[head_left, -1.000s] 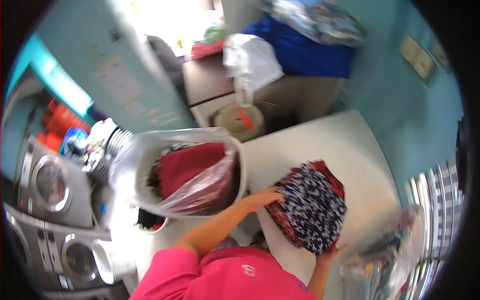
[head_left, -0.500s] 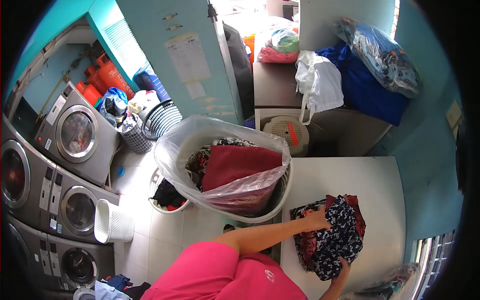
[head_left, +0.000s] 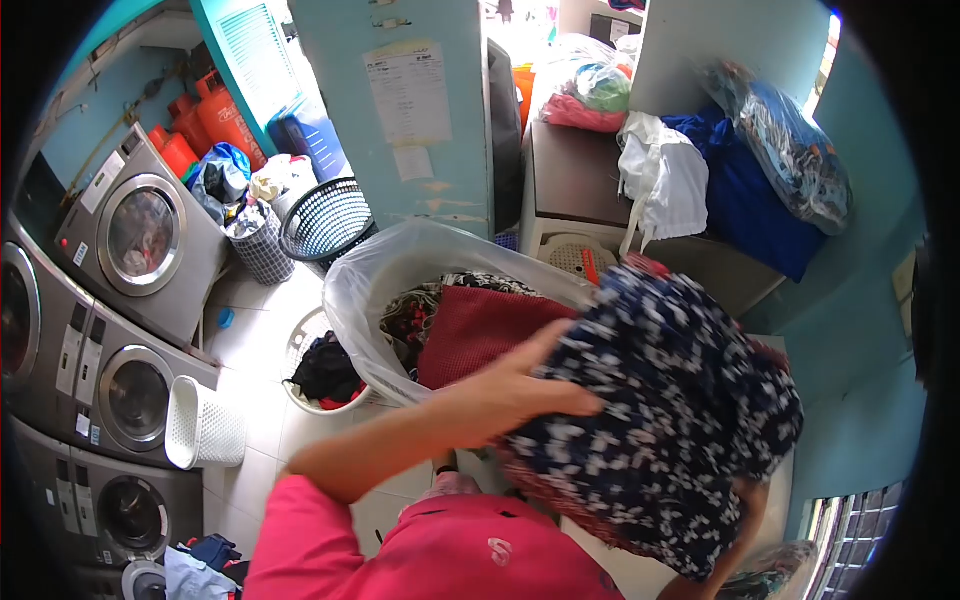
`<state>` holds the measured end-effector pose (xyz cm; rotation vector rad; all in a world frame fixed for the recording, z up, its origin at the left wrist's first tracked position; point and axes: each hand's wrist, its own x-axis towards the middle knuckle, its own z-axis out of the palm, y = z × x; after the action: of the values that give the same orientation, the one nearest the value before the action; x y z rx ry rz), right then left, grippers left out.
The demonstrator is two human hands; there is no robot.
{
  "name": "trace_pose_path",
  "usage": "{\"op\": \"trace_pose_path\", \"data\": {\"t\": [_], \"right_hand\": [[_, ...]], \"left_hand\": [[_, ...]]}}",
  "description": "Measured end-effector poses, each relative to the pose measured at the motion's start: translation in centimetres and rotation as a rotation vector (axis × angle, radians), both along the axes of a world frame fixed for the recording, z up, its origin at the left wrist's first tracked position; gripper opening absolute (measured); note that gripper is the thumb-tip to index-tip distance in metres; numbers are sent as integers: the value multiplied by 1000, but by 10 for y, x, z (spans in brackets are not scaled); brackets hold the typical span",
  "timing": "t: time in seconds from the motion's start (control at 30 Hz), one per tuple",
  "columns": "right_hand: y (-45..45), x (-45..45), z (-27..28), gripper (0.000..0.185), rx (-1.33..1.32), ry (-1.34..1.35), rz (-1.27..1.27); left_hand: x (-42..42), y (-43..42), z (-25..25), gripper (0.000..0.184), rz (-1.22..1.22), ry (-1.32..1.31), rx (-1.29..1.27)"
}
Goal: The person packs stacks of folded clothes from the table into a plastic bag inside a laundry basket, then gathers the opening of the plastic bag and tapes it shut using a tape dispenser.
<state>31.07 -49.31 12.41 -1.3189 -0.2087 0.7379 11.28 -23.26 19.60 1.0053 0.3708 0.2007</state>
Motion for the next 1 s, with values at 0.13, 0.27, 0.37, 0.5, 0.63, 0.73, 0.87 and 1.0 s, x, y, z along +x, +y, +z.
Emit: {"op": "trace_pose_path", "data": {"t": [0.13, 0.27, 0.37, 0.5, 0.63, 0.73, 0.87, 1.0], "right_hand": [[125, -20, 38, 63, -30, -127, 322], [190, -52, 47, 56, -1, 225, 546], [237, -60, 35, 49, -88, 219, 653], [281, -52, 17, 41, -24, 290, 701], [292, -37, -25, 42, -25, 297, 717], [286, -36, -77, 49, -261, 183, 677], [276, -34, -116, 50, -273, 165, 692], [270, -36, -110, 49, -293, 195, 607]], "left_hand": [[-77, 39, 32, 68, 269, 148, -92], [-127, 83, 5, 54, 466, 206, -138], [-138, 111, -12, 48, 523, 248, -203], [-138, 146, -28, 40, 518, 202, -261], [-131, 168, -72, 28, 479, 277, -291], [-127, 186, -148, 27, 419, 419, -311], [-131, 179, -165, 31, 429, 444, -310], [-141, 175, -174, 31, 489, 665, -73]]}}
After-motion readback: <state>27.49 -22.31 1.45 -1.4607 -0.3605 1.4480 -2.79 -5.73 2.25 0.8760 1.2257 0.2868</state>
